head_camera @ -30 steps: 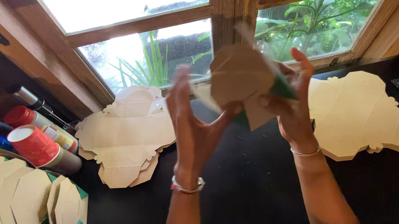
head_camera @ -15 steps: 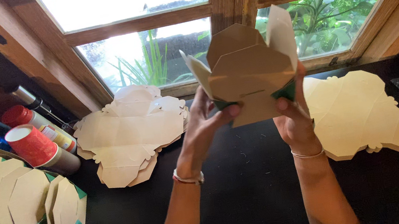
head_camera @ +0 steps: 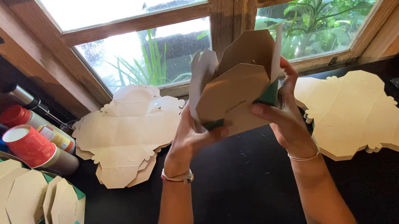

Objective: The person folds and assembles cardboard takeout boxes by hand, tucking flaps into slots to form the box shape, and then stacks the completed boxes together on a counter.

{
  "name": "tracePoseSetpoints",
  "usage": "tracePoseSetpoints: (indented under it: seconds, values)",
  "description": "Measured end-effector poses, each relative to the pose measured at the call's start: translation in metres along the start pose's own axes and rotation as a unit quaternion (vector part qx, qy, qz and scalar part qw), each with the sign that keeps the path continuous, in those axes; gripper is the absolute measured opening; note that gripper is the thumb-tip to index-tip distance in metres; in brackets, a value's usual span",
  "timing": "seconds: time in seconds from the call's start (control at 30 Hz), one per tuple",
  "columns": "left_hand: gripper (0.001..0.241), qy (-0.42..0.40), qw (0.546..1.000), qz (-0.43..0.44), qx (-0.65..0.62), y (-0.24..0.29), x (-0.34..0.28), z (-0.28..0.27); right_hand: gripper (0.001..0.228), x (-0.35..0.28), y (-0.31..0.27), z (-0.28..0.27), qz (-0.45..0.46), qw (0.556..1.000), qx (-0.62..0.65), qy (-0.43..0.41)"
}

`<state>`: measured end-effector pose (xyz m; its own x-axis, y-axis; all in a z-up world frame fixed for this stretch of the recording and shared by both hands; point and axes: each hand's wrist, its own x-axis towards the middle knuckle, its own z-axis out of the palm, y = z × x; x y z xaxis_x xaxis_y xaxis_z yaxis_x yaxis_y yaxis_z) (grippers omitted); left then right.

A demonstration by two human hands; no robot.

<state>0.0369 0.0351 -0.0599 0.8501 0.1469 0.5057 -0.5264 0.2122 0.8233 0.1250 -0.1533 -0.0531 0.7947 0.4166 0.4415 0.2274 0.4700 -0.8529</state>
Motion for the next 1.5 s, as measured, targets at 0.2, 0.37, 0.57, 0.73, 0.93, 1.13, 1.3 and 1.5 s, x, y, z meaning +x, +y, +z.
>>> tracePoseSetpoints:
  seconds: [0.2,0.37,0.57,0.73,0.93,1.13,1.3,1.5]
  values:
    - [0.072,0.006,1.0,-0.007,0.019,-0.007,-0.004,-0.005,0.109,0.003,0.004,-0.002,-0.01,1.0,-0.002,-0.002]
    - [0.056,0.052,0.999,-0.005,0.017,0.009,0.005,0.013,0.116,0.0,0.003,0.009,-0.052,0.999,-0.009,-0.007]
    - [0.041,0.103,0.989,0.013,0.108,0.025,0.006,0.026,0.132,0.002,-0.007,0.018,-0.135,0.971,-0.195,-0.018]
    - [0.076,0.104,0.958,0.054,0.262,0.056,0.0,0.036,0.138,-0.005,-0.008,0.027,-0.159,0.952,-0.261,0.015]
    - [0.079,0.072,0.951,-0.018,0.3,0.074,-0.007,0.032,0.139,-0.011,-0.006,0.031,-0.177,0.948,-0.264,0.003]
    - [0.07,0.019,0.945,0.021,0.326,0.088,-0.026,0.026,0.131,-0.021,-0.025,0.031,-0.149,0.971,-0.178,-0.061]
    - [0.072,-0.008,0.941,0.041,0.336,0.097,-0.047,0.01,0.11,-0.035,0.006,0.011,-0.077,0.953,-0.274,-0.106]
    - [0.072,0.079,0.957,0.006,0.277,0.043,-0.09,-0.055,0.121,-0.055,0.0,0.059,-0.057,0.953,-0.274,-0.113]
